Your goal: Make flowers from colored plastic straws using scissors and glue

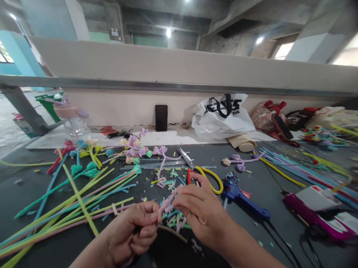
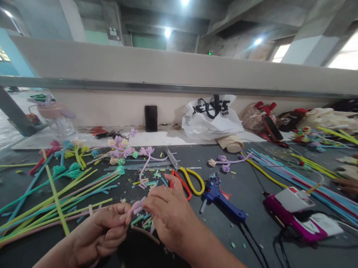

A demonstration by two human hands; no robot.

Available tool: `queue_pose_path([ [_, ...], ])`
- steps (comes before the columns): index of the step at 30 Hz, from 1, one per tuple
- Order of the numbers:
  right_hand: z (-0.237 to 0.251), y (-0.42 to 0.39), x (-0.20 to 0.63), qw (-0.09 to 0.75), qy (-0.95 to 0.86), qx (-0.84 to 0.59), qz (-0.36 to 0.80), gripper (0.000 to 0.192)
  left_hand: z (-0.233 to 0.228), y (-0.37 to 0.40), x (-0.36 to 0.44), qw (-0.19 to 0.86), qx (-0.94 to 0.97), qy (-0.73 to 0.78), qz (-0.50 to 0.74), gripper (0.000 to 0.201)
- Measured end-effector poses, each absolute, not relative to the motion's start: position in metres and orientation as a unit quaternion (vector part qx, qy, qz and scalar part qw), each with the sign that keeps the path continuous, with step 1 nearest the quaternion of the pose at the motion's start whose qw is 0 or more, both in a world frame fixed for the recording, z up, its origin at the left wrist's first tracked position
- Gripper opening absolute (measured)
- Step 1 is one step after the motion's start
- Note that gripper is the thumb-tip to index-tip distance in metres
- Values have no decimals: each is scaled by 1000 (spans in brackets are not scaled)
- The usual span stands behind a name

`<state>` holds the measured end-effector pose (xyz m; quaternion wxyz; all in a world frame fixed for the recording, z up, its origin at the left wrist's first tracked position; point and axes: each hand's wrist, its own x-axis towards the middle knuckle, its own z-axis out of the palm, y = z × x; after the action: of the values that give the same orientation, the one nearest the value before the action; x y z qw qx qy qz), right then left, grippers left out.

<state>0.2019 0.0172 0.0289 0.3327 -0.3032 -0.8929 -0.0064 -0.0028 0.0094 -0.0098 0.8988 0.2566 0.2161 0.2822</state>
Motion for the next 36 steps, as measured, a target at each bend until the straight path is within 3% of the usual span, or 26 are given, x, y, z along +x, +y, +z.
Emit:
queue_pose_path([
  [36,30,16,203,261,-920,-285,61,28,-8,8,-3,893,301,249,224,9],
])
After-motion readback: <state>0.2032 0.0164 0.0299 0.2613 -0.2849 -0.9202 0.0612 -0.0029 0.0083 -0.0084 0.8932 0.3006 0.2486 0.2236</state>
